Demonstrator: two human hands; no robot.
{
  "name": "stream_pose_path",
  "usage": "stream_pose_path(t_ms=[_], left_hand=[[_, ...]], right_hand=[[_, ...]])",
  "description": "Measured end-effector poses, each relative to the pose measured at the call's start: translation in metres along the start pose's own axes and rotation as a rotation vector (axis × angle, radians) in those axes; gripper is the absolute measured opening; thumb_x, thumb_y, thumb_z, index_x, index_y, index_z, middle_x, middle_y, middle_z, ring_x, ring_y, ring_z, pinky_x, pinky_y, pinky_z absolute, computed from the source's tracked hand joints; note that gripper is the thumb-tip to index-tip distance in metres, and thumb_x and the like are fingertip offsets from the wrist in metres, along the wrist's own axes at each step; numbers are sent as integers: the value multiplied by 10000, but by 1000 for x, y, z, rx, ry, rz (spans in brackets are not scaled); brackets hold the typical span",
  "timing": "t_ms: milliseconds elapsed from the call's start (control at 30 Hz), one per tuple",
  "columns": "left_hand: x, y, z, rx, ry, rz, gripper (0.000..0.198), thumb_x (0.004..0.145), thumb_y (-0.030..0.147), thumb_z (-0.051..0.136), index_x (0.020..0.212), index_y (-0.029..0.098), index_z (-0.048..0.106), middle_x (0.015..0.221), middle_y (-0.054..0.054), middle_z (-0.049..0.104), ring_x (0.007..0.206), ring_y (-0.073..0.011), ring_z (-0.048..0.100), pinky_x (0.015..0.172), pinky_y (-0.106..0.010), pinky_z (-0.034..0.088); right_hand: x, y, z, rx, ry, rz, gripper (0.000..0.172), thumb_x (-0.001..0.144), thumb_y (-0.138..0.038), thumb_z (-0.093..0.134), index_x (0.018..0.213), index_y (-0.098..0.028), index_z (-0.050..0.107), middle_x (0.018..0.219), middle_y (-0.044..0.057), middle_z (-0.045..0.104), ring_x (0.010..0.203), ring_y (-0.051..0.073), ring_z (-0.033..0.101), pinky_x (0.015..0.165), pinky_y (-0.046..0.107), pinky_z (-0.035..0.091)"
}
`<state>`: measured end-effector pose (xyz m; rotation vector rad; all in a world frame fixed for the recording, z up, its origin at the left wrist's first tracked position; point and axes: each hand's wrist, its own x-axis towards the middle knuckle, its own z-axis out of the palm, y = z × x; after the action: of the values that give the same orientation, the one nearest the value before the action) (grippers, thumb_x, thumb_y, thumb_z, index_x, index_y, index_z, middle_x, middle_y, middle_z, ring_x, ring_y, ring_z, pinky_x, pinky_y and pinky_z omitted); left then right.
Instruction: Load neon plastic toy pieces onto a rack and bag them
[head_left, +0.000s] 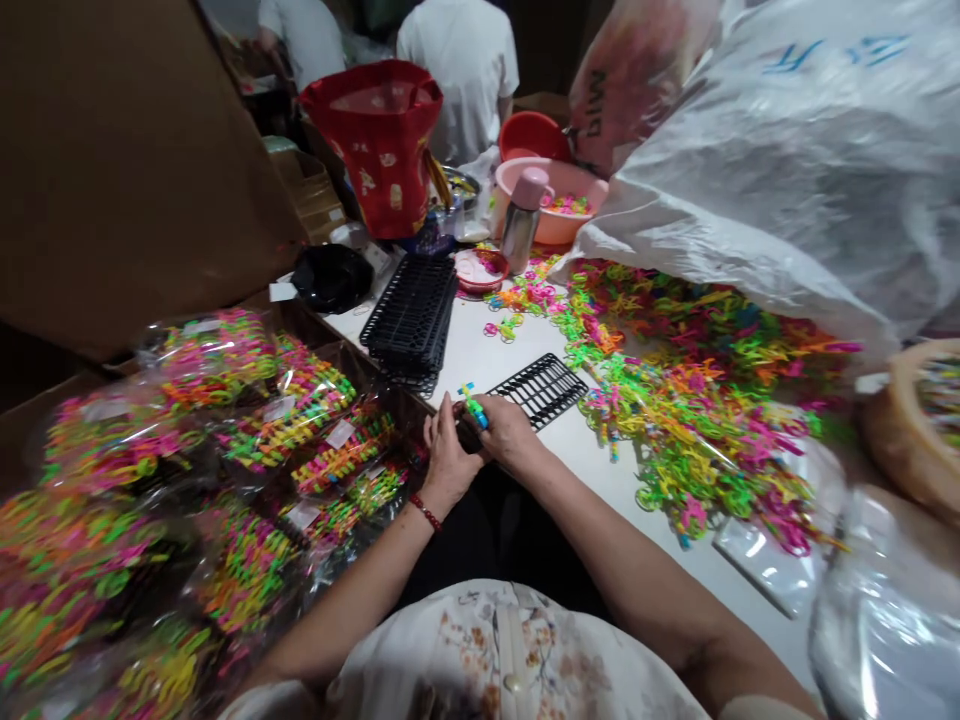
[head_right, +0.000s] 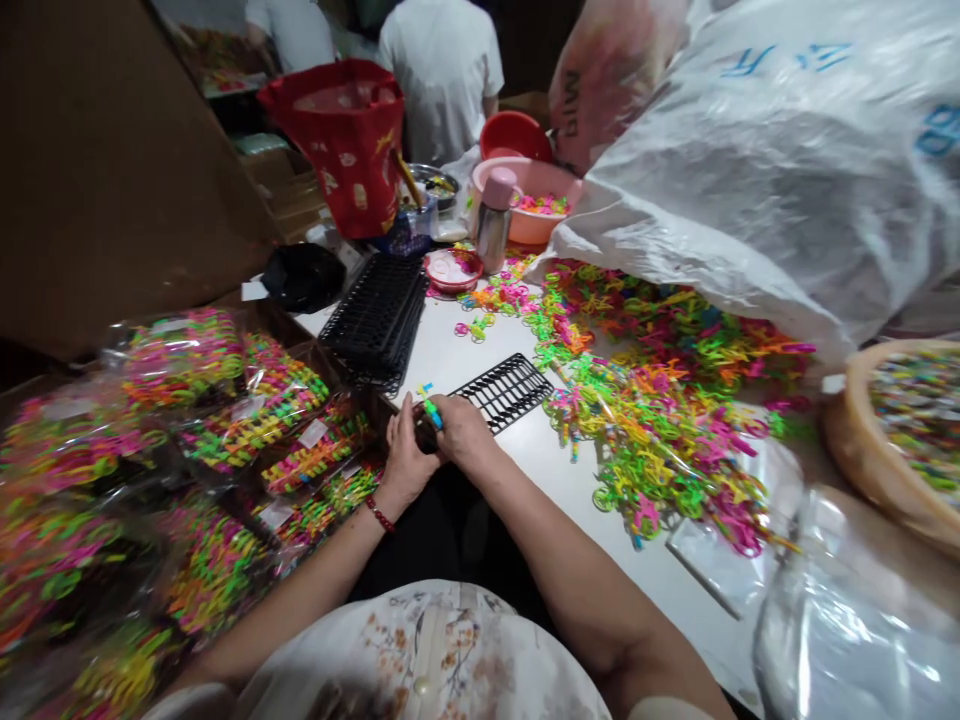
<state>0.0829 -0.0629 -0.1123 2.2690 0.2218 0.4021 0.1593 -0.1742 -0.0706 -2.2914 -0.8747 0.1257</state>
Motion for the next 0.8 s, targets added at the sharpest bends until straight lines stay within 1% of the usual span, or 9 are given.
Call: stream_pose_path(t_ms=[133,233,333,400,433,500,600,700,800], left_hand=[[-1,-4,3,-8,21,2,1037,693,333,740,1508,189,115,1424,-182,435,1339,-317,391,1139,-528,232],[-1,-4,4,8,23,13,1018,703,355,735,1504,182,131,1391,-181,468,1330,-317,402,1138,-541,223],[-1,-2,2,53,28,26,994,716,409,729,1497,189,155,1402,-180,466,1325,-319,408,1139,-560,200],[-1,0,1,78,31,32,984,726,443,722,1495,203,158,1418,-172,456,1321,-314,414,1141,-567,186],[-1,1,1,85,29,32,984,730,454,720,1495,205,154,1420,-169,457,1317,-312,418,1142,-569,178],[-1,2,1,87,23,25,991,729,461,722,1494,198,149,1410,-168,467,1311,-310,423,1146,-573,159],[0,3,2,80,22,14,931,720,442,725,1462,184,226,1387,-169,482,1323,-314,408,1147,-572,158],[3,4,1,79,23,18,738,723,428,712,1347,196,395,1345,-155,512,1324,-310,409,1142,-568,174],[7,8,-1,83,30,4,510,786,438,644,1217,209,498,1296,-130,556,1291,-290,449,1136,-582,164]], right_hand=[[0,3,7,7,22,-26,351,765,-47,552,1066,-195,654,1041,74,688,993,211,594,877,294,439],[-2,2,6,61,25,-25,357,766,-38,560,1072,-203,644,1033,63,685,990,200,594,876,293,444],[-17,4,-7,166,104,2,307,818,-126,599,1113,-208,611,1062,58,673,961,182,604,858,286,457],[-37,11,-24,148,207,108,246,846,-222,616,1090,-204,591,1031,59,662,889,177,607,799,284,468],[-50,17,-33,87,261,185,205,857,-262,612,1050,-198,585,988,61,655,839,178,602,757,286,466],[-76,32,-52,-126,350,331,149,884,-318,579,963,-192,565,907,63,626,761,185,578,680,291,438],[-105,56,-73,-466,404,461,195,897,-374,557,932,-184,532,901,85,584,721,202,550,603,296,381],[-112,68,-80,-626,371,546,202,886,-361,575,927,-171,523,904,104,575,699,211,541,569,301,348],[-106,69,-81,-648,368,591,136,877,-286,577,911,-165,528,886,110,587,718,217,550,584,307,351]])
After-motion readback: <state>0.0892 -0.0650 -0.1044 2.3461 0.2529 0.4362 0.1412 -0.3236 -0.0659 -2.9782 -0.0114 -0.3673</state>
